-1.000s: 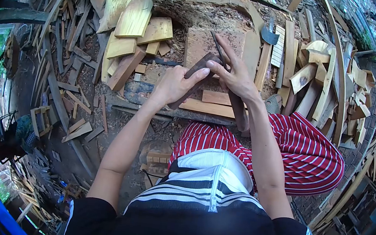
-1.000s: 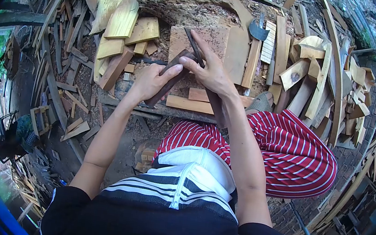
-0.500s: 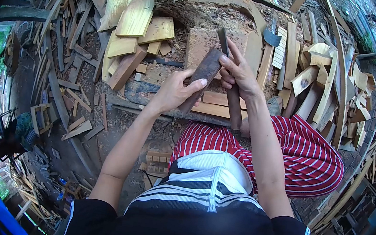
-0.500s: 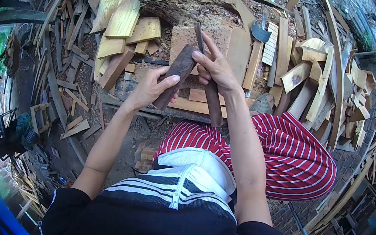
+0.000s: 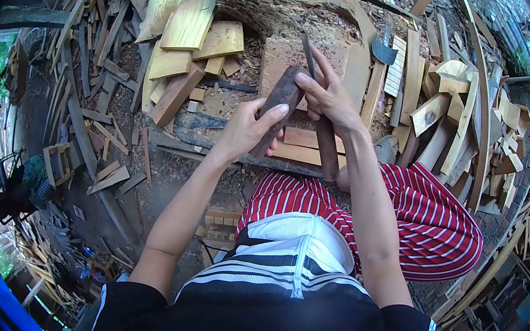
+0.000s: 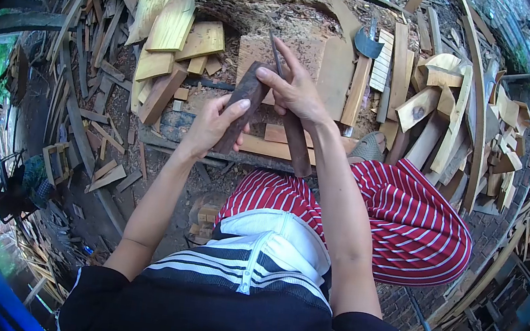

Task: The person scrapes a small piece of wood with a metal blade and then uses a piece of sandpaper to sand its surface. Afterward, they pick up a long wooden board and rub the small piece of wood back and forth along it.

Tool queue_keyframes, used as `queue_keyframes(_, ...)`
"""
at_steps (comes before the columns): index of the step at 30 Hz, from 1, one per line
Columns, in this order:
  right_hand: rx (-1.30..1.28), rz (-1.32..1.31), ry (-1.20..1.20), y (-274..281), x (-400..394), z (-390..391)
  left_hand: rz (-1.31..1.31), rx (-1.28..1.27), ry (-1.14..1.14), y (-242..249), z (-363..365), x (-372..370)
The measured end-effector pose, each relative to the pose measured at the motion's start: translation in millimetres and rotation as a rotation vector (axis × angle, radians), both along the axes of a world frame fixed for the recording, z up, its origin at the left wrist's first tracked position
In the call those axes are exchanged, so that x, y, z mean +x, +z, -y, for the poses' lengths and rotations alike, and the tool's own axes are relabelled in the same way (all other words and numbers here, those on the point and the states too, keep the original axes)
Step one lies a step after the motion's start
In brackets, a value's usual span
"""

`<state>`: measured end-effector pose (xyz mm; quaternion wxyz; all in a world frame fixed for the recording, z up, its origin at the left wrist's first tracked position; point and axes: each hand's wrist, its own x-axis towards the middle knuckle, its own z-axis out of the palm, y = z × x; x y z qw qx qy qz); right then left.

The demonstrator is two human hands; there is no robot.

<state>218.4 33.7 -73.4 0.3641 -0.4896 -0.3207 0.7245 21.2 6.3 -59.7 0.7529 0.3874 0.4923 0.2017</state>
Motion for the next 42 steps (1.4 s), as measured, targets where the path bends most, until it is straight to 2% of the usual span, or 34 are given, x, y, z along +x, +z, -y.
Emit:
queue_keyframes(2, 0.012, 0.219, 0.068, 4.3, -1.1, -4.3, 0.0, -0.021, 0.013, -3.4, -0.4, 1.3)
queue_keyframes(3, 0.018, 0.219, 0.062, -2.5, -2.5, -5.4, -0.004, -0.066, 0.045, -6.7, -1.2, 2.1)
queue_keyframes(5, 0.27, 0.399, -0.031, -19.5, -1.9, -9.5, 0.0, -0.095, 0.065, -16.9, -6.2, 5.8)
queue_keyframes(7, 0.211, 0.525, -0.081, -26.4, 9.6, -15.5, 0.113, -0.27, 0.269, -33.2, -8.9, 10.2)
queue_keyframes(9, 0.596, 1.007, -0.408, -62.3, 28.7, -18.7, 0.206, -0.295, 0.324, -49.0, -11.4, 13.5)
queue_keyframes(11, 0.468, 1.061, -0.58, -78.3, 58.7, -16.1, 0.432, -0.345, 0.506, -61.9, -16.4, 14.8)
queue_keyframes(12, 0.401, 1.087, -0.65, -93.5, 76.7, -12.3, 0.543, -0.362, 0.518, -71.9, -17.5, 12.1)
queue_keyframes(13, 0.433, 1.248, -0.718, -116.1, 95.6, -8.5, 0.545, -0.353, 0.536, -70.2, -18.9, 14.1)
queue_keyframes(15, 0.187, 1.202, -0.72, -133.5, 125.5, 4.0, 0.625, -0.364, 0.57, -66.0, -17.3, 18.7)
queue_keyframes(16, 0.218, 1.351, -0.692, -156.4, 144.1, 8.2, 0.72, -0.358, 0.529, -70.5, -17.1, 16.3)
queue_keyframes(17, -0.079, 1.222, -0.589, -134.8, 147.3, 5.0, 0.714, -0.343, 0.558, -68.7, -17.3, 16.6)
queue_keyframes(19, -0.231, 1.527, -0.43, -113.5, 137.0, -6.1, 0.682, -0.383, 0.585, -63.4, -15.8, 21.9)
queue_keyframes(20, -0.035, 1.596, -0.369, -132.4, 144.4, -13.1, 0.755, -0.429, 0.628, -68.5, -11.8, 21.9)
queue_keyframes(21, 0.168, 1.652, -0.312, -152.0, 156.0, -22.6, 0.746, -0.411, 0.661, -68.0, -10.5, 23.4)
queue_keyframes(22, 0.314, 1.663, -0.195, -158.1, 157.1, -34.4, 0.72, -0.505, 0.774, -67.5, -8.8, 25.3)
queue_keyframes(23, 0.331, 1.751, 0.016, -171.8, 164.6, -47.8, 0.695, -0.601, 0.885, -66.4, -5.7, 26.3)
queue_keyframes(25, 0.175, 1.77, 0.283, -166.3, 165.0, -73.4, 0.621, -0.6, 0.872, -64.1, 0.4, 19.8)
queue_keyframes(26, 0.065, 1.725, 0.369, -163.4, 165.9, -86.3, 0.643, -0.564, 0.736, -66.2, 3.7, 13.5)
queue_keyframes(27, 0.076, 1.72, 0.421, -167.4, 170.9, -91.9, 0.66, -0.532, 0.599, -66.7, 7.2, 8.3)
queue_keyframes(29, 0.134, 1.629, 0.478, -174.5, 184.8, -101.0, 0.589, -0.504, 0.622, -54.9, 7.2, 9.0)
queue_keyframes(31, 0.291, 1.638, 0.452, -187.2, 203.3, -103.8, 0.583, -0.499, 0.544, -48.9, 11.0, 8.3)
queue_keyframes(34, 0.571, 1.67, 0.474, -225.7, 233.0, -109.8, 0.485, -0.496, 0.593, -41.4, 13.9, 14.0)
queue_keyframes(35, 0.412, 1.788, 0.86, -245.4, 250.3, -130.9, 0.484, -0.459, 0.582, -41.9, 16.6, 14.2)
queue_keyframes(36, 0.803, 1.557, 0.23, -301.8, 297.0, -136.2, 0.448, -0.363, 0.546, -44.8, 19.0, 13.4)
queue_keyframes(38, 1.028, 1.92, -0.083, -197.1, 244.8, -142.2, 0.275, -0.177, 0.558, -33.4, 15.5, 12.6)
queue_keyframes(39, 0.567, 1.478, -0.104, -182.1, 246.6, -153.7, 0.181, -0.102, 0.541, -29.1, 13.8, 10.1)
queue_keyframes(41, 0.852, 1.537, -0.316, -150.6, 212.9, -148.1, 0.082, -0.05, 0.531, -14.2, 4.2, 5.4)
queue_keyframes(42, 0.847, 1.506, -0.242, -115.9, 176.1, -132.8, -0.013, -0.01, 0.504, -8.9, -0.7, 3.7)
